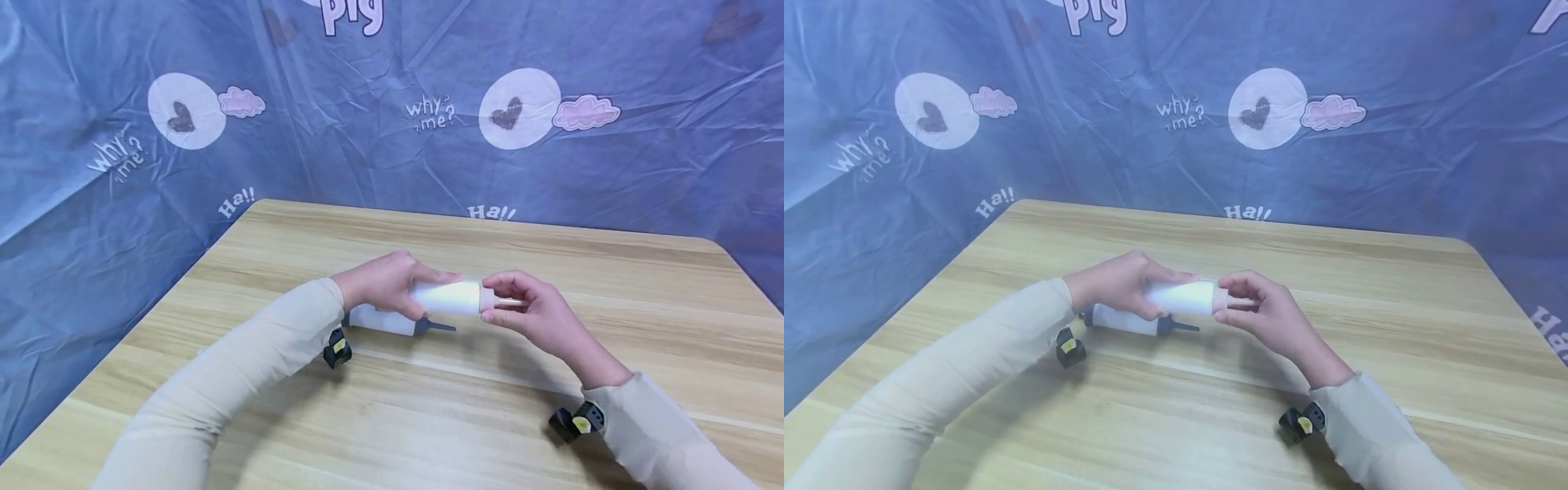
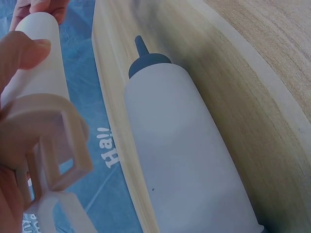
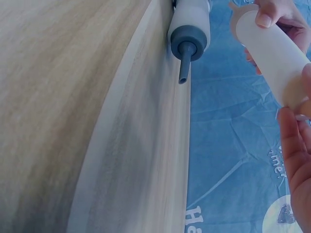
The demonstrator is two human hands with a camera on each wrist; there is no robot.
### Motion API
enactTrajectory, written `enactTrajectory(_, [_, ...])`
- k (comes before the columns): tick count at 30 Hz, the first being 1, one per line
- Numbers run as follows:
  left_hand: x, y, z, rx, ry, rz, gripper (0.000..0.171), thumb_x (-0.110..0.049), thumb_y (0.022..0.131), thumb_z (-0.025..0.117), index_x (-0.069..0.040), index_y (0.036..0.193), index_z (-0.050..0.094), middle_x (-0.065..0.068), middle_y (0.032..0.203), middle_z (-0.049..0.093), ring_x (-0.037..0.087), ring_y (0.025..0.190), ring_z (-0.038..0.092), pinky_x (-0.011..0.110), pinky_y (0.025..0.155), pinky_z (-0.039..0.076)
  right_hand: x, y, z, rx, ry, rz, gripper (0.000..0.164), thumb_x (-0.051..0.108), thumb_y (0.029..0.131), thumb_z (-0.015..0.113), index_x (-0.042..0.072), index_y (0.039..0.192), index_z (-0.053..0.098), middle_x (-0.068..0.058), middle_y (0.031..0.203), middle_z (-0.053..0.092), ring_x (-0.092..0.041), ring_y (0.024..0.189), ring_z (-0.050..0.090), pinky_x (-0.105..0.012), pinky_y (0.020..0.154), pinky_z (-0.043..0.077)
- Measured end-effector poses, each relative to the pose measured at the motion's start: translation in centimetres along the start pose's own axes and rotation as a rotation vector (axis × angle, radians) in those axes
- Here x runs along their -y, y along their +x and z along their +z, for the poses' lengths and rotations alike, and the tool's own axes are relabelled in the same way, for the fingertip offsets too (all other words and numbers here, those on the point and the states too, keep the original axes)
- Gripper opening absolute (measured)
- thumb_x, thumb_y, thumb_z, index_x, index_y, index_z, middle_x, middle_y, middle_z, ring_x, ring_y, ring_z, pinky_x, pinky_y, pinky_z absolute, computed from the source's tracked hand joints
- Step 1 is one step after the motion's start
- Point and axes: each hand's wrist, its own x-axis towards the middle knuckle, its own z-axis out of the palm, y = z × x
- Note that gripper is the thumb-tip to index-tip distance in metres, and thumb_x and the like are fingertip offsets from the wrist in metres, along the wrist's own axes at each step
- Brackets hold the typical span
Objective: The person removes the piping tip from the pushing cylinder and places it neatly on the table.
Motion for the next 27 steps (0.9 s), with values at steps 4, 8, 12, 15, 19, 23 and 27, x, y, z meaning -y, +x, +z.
enactTrajectory(4, [0.00,0.01,-0.04,0.000,-0.005,0.003,0.068,-0.017,0.071,0.074,-0.019,0.134,0.050,0.004,0.121,0.062,0.009,0.065,0.054,0.016,0.059,0.045,-0.05,-0.03,0.00,-0.015,-0.024,-0.039,0.041,0.002,0.073,0.075,0.000,0.111,0.058,-0.006,0.103,0.063,0.001,0.090,0.059,-0.020,0.072,0.054])
enactTrajectory(8, [-0.02,0.05,-0.07,-0.001,-0.006,0.010,0.068,-0.017,0.070,0.074,-0.019,0.134,0.050,0.005,0.119,0.063,0.009,0.064,0.053,0.016,0.058,0.045,-0.01,-0.11,-0.01,-0.014,-0.005,-0.039,0.040,0.001,0.073,0.075,-0.001,0.110,0.059,0.002,0.104,0.062,-0.001,0.089,0.062,-0.022,0.072,0.054])
enactTrajectory(12, [-0.01,0.07,-0.03,-0.002,-0.007,0.016,0.067,-0.017,0.071,0.073,-0.018,0.134,0.050,0.005,0.116,0.065,0.009,0.064,0.053,0.016,0.058,0.044,0.03,-0.06,-0.16,0.014,0.019,-0.039,0.041,0.002,0.073,0.075,0.001,0.111,0.059,0.007,0.105,0.061,-0.004,0.090,0.063,-0.023,0.073,0.054])
enactTrajectory(15, [0.03,0.07,0.02,-0.005,-0.010,0.017,0.067,-0.016,0.071,0.074,-0.018,0.134,0.051,0.005,0.114,0.066,0.009,0.063,0.052,0.016,0.058,0.044,0.16,0.10,-0.35,0.043,0.026,-0.017,0.041,0.005,0.076,0.074,0.002,0.114,0.058,0.002,0.107,0.061,-0.005,0.093,0.061,-0.023,0.075,0.053])
enactTrajectory(19, [0.06,0.06,0.05,-0.011,-0.009,0.015,0.067,-0.016,0.071,0.074,-0.018,0.134,0.051,0.005,0.114,0.066,0.009,0.064,0.051,0.016,0.059,0.044,0.36,0.18,-0.49,0.075,0.058,0.063,0.036,0.010,0.084,0.067,0.000,0.116,0.055,-0.007,0.109,0.060,-0.004,0.094,0.060,-0.022,0.076,0.053])
enactTrajectory(23, [0.02,0.03,0.00,-0.009,-0.009,0.003,0.067,-0.017,0.071,0.074,-0.019,0.134,0.051,0.005,0.116,0.065,0.009,0.066,0.052,0.016,0.060,0.044,0.14,0.16,-0.43,0.100,0.123,0.099,0.032,0.011,0.089,0.061,-0.004,0.116,0.053,-0.008,0.103,0.062,-0.008,0.089,0.063,-0.025,0.075,0.054])
enactTrajectory(27, [0.03,0.05,-0.04,-0.007,0.002,0.007,0.066,-0.018,0.072,0.073,-0.019,0.134,0.051,0.005,0.115,0.065,0.009,0.065,0.052,0.016,0.059,0.044,-0.30,0.24,-0.37,0.134,0.181,0.085,0.029,0.008,0.091,0.057,-0.008,0.114,0.051,-0.004,0.094,0.064,-0.014,0.082,0.065,-0.029,0.072,0.055])
